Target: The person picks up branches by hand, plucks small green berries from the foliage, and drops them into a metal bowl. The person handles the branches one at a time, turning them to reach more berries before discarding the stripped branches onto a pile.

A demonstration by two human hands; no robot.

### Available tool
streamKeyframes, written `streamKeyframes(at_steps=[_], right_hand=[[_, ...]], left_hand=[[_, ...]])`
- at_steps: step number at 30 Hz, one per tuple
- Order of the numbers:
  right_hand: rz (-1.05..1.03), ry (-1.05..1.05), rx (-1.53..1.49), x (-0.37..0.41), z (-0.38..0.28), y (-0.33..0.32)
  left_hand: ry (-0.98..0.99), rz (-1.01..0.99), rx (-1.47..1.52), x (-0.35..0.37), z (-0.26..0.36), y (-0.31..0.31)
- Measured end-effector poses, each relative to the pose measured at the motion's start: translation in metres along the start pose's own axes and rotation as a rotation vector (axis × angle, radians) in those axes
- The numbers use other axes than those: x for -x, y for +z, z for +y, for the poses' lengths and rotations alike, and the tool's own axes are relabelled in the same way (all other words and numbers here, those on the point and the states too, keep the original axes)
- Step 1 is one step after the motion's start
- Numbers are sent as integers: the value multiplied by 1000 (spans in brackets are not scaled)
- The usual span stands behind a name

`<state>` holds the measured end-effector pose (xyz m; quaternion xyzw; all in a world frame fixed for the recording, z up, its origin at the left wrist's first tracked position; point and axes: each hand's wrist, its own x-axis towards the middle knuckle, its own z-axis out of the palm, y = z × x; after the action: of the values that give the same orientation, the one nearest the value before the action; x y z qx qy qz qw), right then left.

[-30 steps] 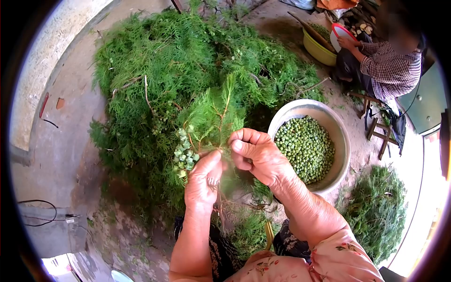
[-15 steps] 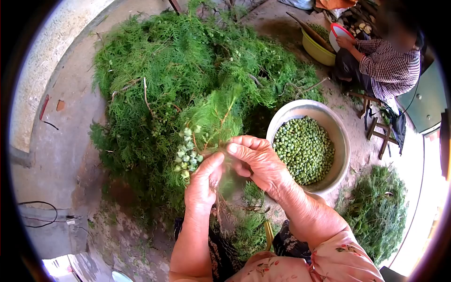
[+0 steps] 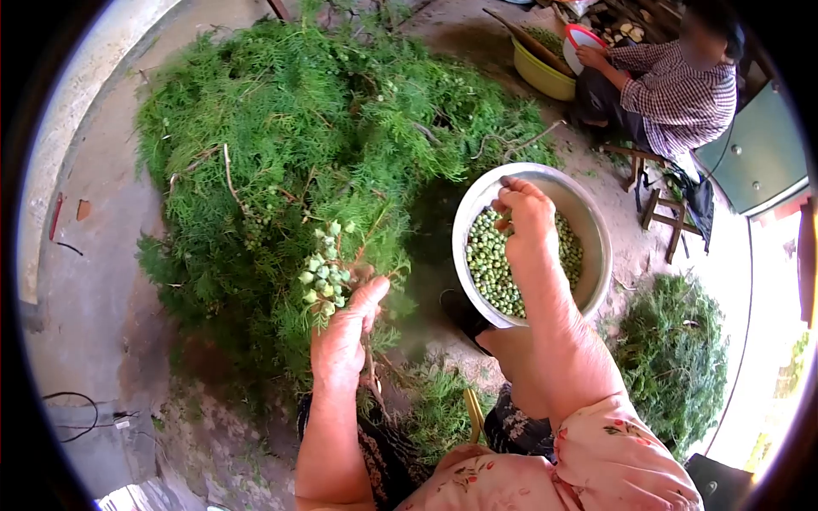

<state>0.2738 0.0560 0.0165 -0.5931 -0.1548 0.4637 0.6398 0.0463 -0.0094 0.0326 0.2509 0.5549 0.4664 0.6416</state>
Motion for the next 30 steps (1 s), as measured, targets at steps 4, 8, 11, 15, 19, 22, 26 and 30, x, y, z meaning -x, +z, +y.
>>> streamKeyframes(at_steps=[4,8,11,15,19,22,26,30], right_hand=[[300,-24,57,-8,-16,-19],[234,-173,150,-15,-20,-36],[304,-213,83,-14,-18,-31],[122,-233,-70,-8,-11,-21],[-386,-212,10,23,-11,2],[-683,-234,372,46,-13,16],[-918,-589,527,60,0,26],[-892,-537,707,66,4,28]], left_hand=[[143,-108,-31,0,-3,-4],[125,-164,-99,-1,-6,-9],[82,-175,-201,-4,-9,-16],[-39,-238,-121,0,-7,-10],[-8,-377,-115,-4,-7,-9],[-112,-309,-142,-9,-7,-13],[-97,-289,-113,-4,-4,-11],[-121,-254,-40,-1,4,-8]])
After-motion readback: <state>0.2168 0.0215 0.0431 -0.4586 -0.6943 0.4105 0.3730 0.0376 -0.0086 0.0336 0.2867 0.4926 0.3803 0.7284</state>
